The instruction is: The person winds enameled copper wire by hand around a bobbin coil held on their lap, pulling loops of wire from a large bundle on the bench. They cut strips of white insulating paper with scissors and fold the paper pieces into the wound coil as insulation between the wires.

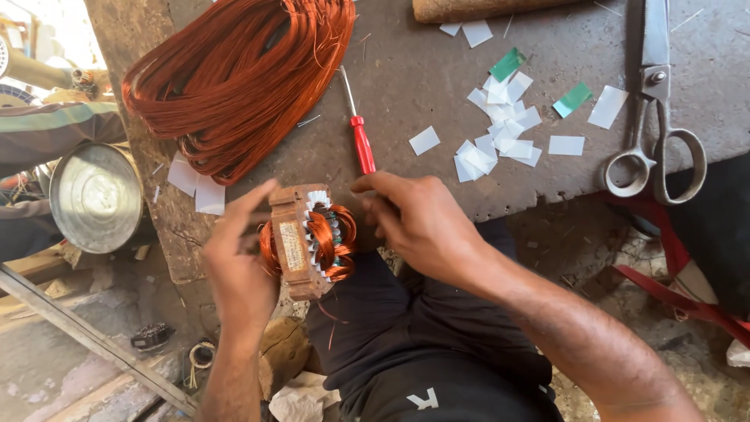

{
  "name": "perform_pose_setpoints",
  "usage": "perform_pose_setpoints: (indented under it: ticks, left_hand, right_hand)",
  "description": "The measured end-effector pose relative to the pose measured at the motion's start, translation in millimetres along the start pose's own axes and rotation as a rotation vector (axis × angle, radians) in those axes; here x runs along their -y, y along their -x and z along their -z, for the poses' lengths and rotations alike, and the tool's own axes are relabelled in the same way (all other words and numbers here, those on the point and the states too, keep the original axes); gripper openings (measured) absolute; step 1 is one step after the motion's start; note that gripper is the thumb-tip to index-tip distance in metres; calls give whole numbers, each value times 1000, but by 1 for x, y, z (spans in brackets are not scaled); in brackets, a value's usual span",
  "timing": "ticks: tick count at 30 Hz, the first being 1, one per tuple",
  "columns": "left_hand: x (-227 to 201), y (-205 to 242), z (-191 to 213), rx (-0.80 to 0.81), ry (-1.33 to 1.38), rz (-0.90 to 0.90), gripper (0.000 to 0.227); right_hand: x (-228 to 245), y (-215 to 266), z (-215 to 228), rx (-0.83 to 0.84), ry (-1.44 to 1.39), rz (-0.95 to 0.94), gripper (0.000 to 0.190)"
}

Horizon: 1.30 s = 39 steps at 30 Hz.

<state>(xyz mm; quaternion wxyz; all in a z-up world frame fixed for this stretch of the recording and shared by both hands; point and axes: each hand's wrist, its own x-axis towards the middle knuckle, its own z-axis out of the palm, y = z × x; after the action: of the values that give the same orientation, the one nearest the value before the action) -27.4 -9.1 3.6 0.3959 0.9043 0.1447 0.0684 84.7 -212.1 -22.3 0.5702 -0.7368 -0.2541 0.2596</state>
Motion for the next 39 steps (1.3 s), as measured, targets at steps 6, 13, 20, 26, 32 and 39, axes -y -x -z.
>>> perform_pose_setpoints:
  ticks: [6, 13, 20, 26, 32, 39]
  left_hand:
    - [21, 13, 10, -26, 339, 127, 17]
    - [23, 11, 16, 147, 631, 416, 22]
    - [42, 12, 21, 364, 768, 472, 18]
    - [30, 9, 24, 352, 756, 506, 21]
    - [38, 11, 22, 363, 784, 482, 22]
    - [40, 12, 22, 373, 792, 445, 20]
  right_hand:
    - [-1, -5, -7, 8, -27, 5, 14]
    - [-10, -10, -14, -113, 97, 170, 11]
    - [2, 2, -9, -100, -91, 15, 17]
    - [-2, 5, -10, -159, -100, 66, 20]
    - [-6, 8, -15, -186, -84, 178, 26]
    - [3, 13, -11, -157, 4, 134, 28]
